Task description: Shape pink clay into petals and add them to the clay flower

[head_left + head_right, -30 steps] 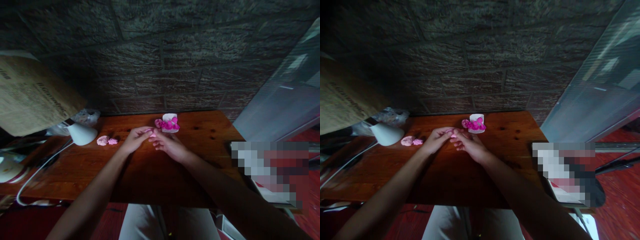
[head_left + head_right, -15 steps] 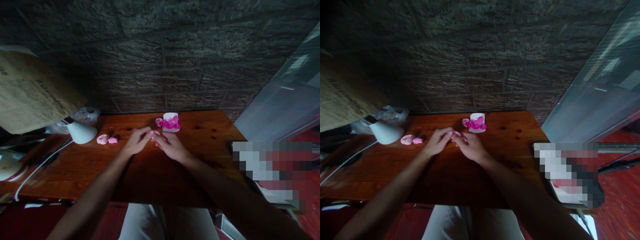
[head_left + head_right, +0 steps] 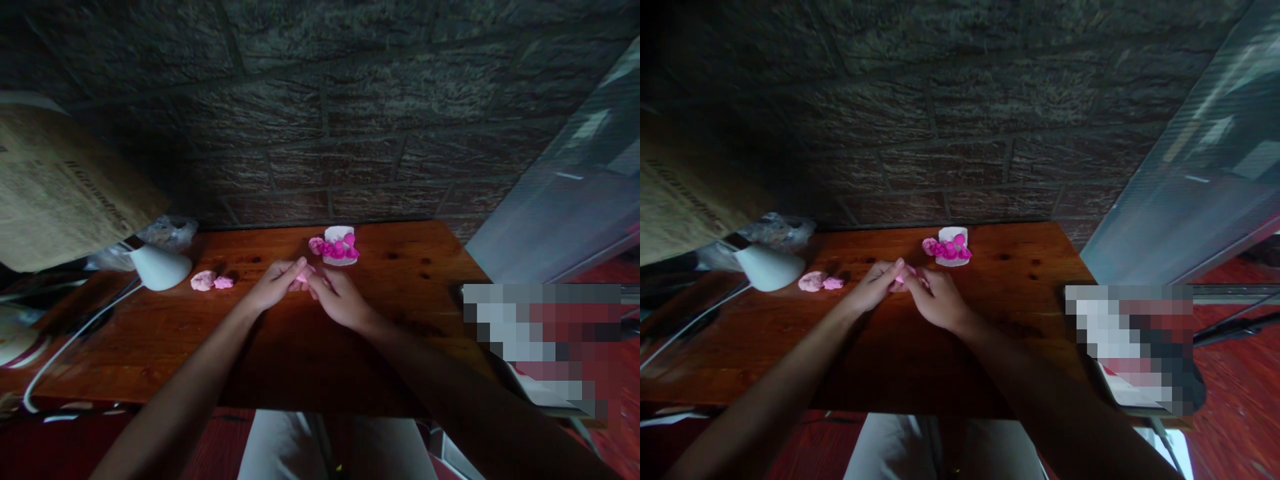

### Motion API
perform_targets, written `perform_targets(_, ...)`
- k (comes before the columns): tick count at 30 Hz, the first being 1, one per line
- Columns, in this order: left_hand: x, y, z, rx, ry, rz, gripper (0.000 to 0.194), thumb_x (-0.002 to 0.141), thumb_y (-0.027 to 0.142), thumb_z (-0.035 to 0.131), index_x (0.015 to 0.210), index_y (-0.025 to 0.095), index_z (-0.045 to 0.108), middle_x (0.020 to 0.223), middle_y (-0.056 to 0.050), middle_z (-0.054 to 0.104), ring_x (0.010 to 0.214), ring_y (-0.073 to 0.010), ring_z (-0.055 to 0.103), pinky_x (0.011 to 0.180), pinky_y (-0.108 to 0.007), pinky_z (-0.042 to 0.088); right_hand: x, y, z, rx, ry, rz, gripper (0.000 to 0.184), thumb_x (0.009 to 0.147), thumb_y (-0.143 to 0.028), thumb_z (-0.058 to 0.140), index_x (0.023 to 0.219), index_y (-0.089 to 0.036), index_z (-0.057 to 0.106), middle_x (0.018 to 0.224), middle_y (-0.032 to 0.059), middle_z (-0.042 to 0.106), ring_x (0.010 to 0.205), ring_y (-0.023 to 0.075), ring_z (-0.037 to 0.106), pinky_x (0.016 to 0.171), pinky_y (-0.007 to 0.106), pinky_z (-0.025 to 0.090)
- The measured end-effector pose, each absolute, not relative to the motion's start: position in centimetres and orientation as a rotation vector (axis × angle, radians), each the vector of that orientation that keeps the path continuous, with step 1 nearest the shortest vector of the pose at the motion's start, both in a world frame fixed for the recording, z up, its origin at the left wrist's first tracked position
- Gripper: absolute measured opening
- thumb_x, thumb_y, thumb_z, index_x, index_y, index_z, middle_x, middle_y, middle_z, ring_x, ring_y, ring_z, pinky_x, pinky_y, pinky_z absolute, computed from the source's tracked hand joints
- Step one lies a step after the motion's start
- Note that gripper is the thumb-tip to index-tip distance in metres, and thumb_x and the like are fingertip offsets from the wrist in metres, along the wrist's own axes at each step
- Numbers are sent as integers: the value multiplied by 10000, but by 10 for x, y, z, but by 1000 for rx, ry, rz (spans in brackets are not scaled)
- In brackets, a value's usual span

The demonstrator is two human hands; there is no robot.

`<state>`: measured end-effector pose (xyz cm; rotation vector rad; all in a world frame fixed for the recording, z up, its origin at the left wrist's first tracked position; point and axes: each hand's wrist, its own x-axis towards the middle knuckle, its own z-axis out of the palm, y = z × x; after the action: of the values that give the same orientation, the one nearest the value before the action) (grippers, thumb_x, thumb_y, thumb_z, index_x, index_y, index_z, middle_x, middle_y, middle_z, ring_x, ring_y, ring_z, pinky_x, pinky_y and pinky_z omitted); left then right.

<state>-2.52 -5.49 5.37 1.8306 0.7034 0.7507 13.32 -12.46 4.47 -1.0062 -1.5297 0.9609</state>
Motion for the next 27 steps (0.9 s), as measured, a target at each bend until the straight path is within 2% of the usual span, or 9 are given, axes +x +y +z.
perform_targets(5, -25, -56, 58, 1812, 671, 783, 646, 839, 741, 581, 602, 142, 621, 467, 41, 451, 457, -78, 345, 477, -223, 300, 132, -126, 44, -960, -1551, 957, 473, 965, -608, 474, 748, -202, 582, 633, -29, 507, 586, 118, 454, 599, 269, 351)
perform_targets(10, -25, -58, 58, 1780, 703, 792, 636, 832, 728, 601, 603, 137, 644, 455, 31, 484, 440, -72, 361, 451, -211, 278, 130, -127, 45, -915, -1526, 1033, 415, 978, -532, 463, 764, -197, 582, 602, -45, 472, 571, 113, 455, 597, 259, 368)
perform_targets(15, -25, -55, 46, 1615, 700, 737, 716, 788, 817, 554, 608, 128, 633, 476, 22, 483, 431, -67, 352, 445, -213, 255, 132, -125, 47, -1024, -1540, 908, 333, 938, -435, 510, 729, -188, 592, 680, -4, 592, 635, 127, 516, 616, 255, 390)
perform_targets(18, -25, -54, 45, 1623, 689, 707, 679, 795, 782, 591, 662, 119, 655, 514, 20, 502, 466, -71, 369, 467, -217, 279, 131, -123, 44, -998, -1521, 890, 302, 933, -390, 494, 745, -185, 611, 698, 13, 633, 668, 143, 564, 660, 264, 436)
perform_targets(22, -27, -53, 49, 1653, 658, 648, 646, 850, 739, 562, 728, 118, 688, 622, -20, 603, 510, -78, 424, 482, -212, 314, 129, -122, 41, -972, -1471, 932, 381, 961, -479, 481, 752, -190, 616, 703, 20, 649, 684, 146, 596, 674, 266, 460)
perform_targets(27, -35, -51, 53, 1735, 628, 572, 606, 870, 703, 571, 720, 126, 678, 575, -1, 569, 444, -56, 365, 420, -201, 254, 127, -126, 41, -922, -1487, 1004, 563, 978, -641, 396, 721, -191, 618, 647, 8, 575, 656, 139, 570, 613, 259, 429)
